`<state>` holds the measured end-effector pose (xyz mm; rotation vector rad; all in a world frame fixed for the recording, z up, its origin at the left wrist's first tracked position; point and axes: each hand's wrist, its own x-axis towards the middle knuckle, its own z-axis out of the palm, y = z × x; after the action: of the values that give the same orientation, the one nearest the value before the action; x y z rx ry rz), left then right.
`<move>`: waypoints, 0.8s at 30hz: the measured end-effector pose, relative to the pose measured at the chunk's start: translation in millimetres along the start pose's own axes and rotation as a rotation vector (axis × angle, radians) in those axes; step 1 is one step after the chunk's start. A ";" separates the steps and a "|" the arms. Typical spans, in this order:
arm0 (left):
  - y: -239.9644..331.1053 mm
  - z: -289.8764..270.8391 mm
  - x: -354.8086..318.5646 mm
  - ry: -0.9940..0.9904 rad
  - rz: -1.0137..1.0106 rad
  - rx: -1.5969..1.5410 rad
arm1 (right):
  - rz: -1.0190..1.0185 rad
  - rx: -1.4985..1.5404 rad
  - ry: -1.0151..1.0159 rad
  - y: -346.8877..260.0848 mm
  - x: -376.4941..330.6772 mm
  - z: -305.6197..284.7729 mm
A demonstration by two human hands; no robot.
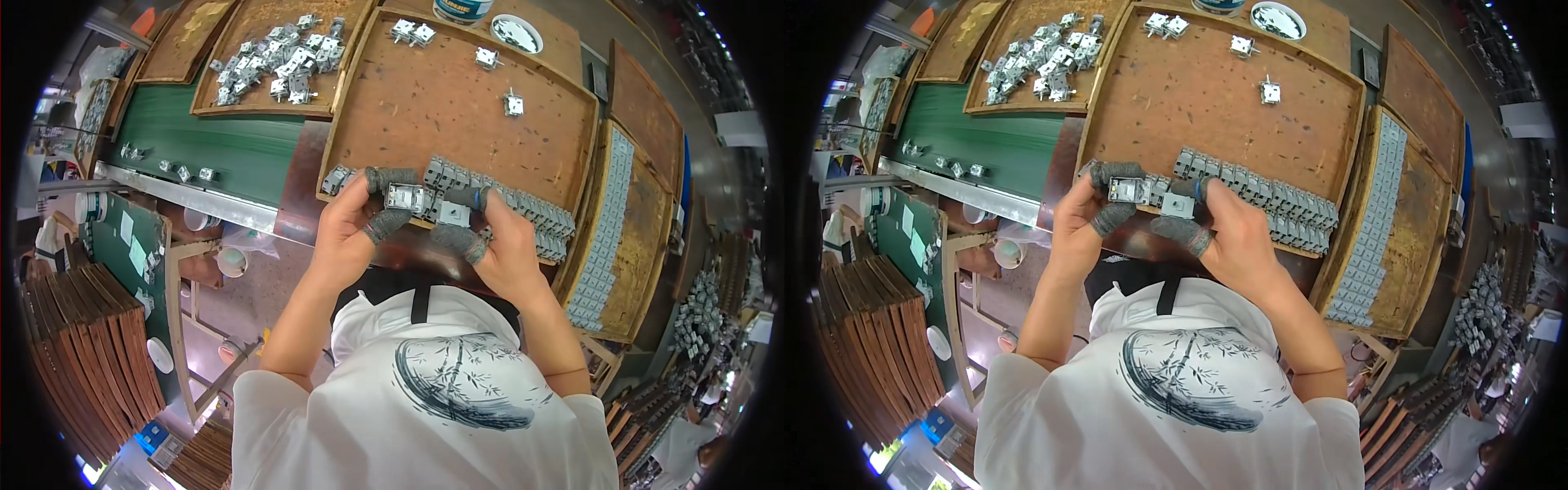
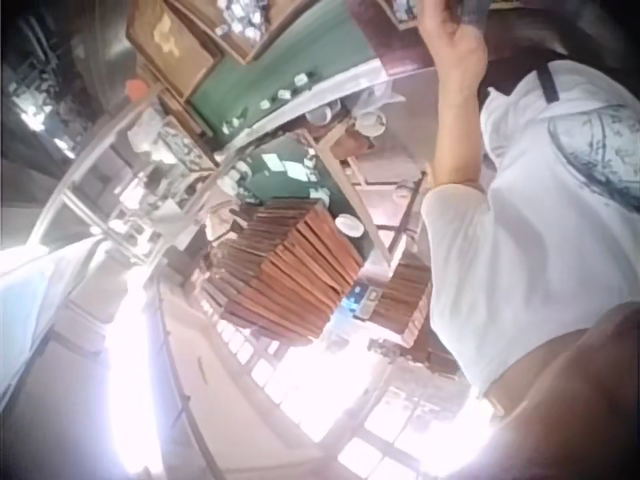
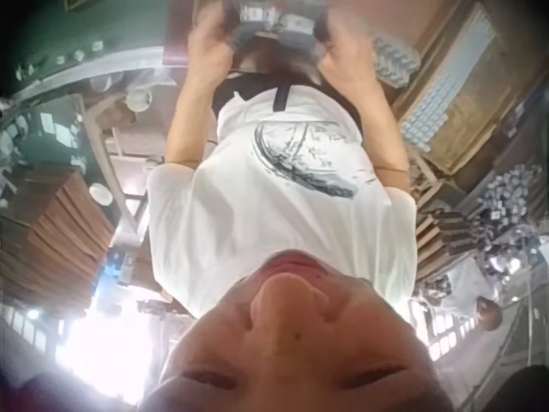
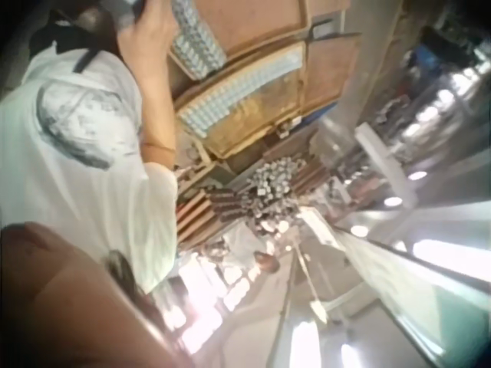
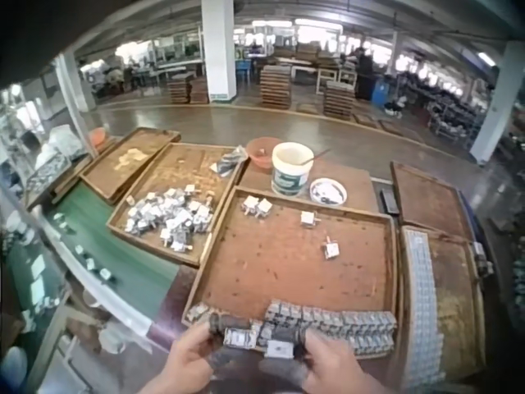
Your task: Picking small metal components and placing them into a grid-like assembly tray.
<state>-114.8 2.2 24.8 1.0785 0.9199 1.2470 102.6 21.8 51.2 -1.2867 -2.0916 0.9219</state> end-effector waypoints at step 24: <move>-14.7 40.5 -4.5 -0.059 0.065 0.284 | -0.069 -0.071 0.125 22.2 -12.6 -5.3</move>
<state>-72.6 -7.1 21.0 1.3703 1.0449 1.1533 124.1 19.0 36.7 -1.2652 -2.0735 0.7248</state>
